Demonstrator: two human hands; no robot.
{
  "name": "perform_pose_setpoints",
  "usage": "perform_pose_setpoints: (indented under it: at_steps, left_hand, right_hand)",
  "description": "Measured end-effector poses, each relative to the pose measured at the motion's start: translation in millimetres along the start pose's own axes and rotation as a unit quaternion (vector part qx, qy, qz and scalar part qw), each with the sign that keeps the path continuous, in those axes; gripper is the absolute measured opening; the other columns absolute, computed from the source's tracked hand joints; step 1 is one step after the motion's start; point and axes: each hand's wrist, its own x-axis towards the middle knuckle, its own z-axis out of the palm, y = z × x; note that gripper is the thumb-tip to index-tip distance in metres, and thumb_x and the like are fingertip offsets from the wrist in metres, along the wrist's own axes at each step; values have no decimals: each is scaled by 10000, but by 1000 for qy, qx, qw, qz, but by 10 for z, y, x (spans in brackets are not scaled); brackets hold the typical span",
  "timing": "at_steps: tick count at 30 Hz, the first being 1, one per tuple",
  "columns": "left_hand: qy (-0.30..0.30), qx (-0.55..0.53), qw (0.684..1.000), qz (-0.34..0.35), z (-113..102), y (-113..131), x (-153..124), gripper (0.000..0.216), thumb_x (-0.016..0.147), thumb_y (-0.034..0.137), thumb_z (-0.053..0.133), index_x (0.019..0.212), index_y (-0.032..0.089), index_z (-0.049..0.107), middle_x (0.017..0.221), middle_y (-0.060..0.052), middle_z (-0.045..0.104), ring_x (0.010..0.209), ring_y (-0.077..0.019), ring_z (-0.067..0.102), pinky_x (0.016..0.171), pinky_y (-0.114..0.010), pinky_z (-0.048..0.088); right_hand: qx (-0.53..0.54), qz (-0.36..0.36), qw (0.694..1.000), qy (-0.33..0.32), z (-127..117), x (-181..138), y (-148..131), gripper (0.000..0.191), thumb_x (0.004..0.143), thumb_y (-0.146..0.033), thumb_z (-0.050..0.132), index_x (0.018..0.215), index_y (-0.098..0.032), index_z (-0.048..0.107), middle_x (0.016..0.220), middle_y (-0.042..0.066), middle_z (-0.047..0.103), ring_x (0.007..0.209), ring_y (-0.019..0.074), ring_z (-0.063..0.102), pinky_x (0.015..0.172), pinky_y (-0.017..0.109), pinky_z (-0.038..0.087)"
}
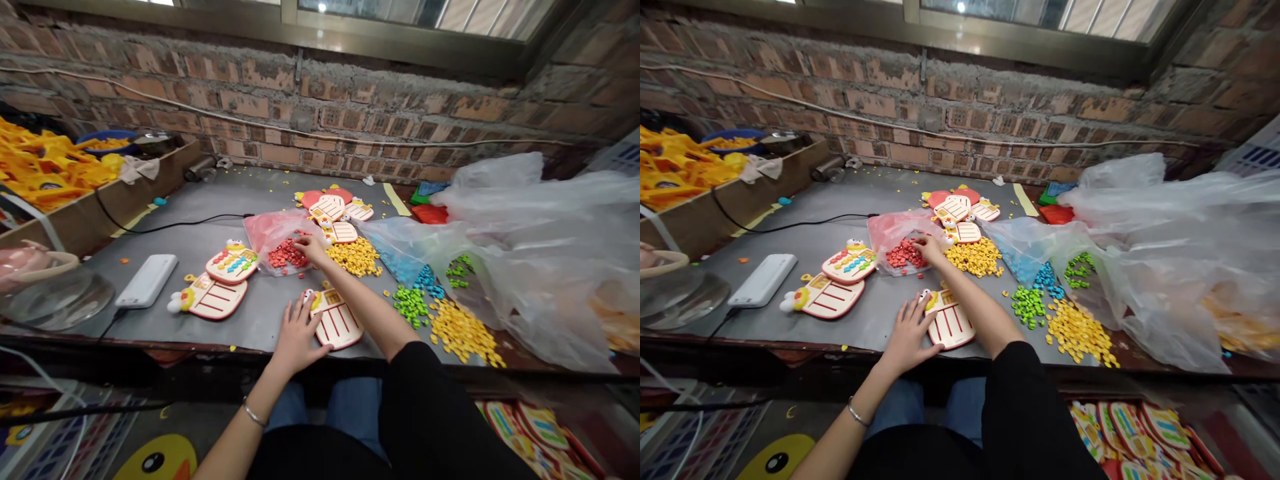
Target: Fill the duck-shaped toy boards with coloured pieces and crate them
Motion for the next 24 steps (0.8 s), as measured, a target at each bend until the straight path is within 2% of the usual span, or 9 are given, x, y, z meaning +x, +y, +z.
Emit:
perform_pose_setpoints:
  at_steps: [2, 5, 9, 11, 15, 20, 24]
  left_hand:
    - [-2, -7, 1000, 0, -10, 4, 2, 642, 743, 537, 647, 1279, 198, 545, 1536, -153, 277, 1423, -364, 200, 1109, -588, 218]
    - [-6, -14, 1000, -1, -9, 2, 11, 690, 706, 565, 669, 1274, 194, 543, 1542, -154, 263, 1425, -373, 183, 1109, -601, 203]
    - [-22, -9, 1000, -8, -6, 4, 27, 737, 675, 604, 678, 1272, 195, 540, 1550, -139, 249, 1427, -399, 140, 1102, -636, 169]
    - [-26, -5, 1000, -11, -7, 8, 33, 722, 680, 592, 678, 1272, 201, 541, 1548, -128, 259, 1425, -407, 131, 1096, -645, 167]
    - [-26, -7, 999, -17, 7, 10, 35, 698, 691, 579, 675, 1277, 223, 542, 1549, -126, 257, 1423, -406, 135, 1095, -644, 160]
    - [-14, -22, 999, -42, 29, 3, 25, 715, 667, 614, 685, 1267, 246, 556, 1568, -171, 141, 1407, -419, 172, 1092, -641, 145]
    - [-18, -33, 998, -42, 20, 2, 30, 714, 668, 601, 691, 1268, 241, 549, 1565, -168, 148, 1397, -410, 204, 1097, -643, 131]
  right_hand:
    - [75, -26, 997, 1, -150, -220, 95, 173, 837, -261, 554, 893, -147, 672, 832, 44, 693, 721, 149, 619, 645, 253, 494]
    - [205, -48, 977, 29, -405, -731, 344, 186, 778, -306, 612, 888, -174, 681, 874, 49, 695, 743, 170, 631, 629, 275, 501]
    - [202, 7, 971, 126, -622, -1376, 730, 212, 765, -343, 635, 895, -177, 660, 901, 68, 692, 805, 197, 641, 692, 318, 514]
    - [186, 16, 973, 139, -645, -1551, 868, 200, 794, -347, 620, 889, -175, 656, 917, 74, 698, 845, 203, 646, 767, 346, 510]
    - [160, 2, 980, 121, -604, -1653, 966, 202, 842, -344, 599, 932, -181, 676, 960, 78, 707, 914, 206, 642, 854, 373, 487]
    - [144, -51, 983, 99, -565, -1691, 861, 159, 837, -336, 627, 873, -190, 681, 1073, 95, 642, 974, 206, 612, 810, 347, 508]
    - [29, -111, 992, 60, -566, -1710, 769, 129, 880, -281, 573, 852, -201, 670, 916, 80, 638, 880, 202, 586, 789, 364, 497]
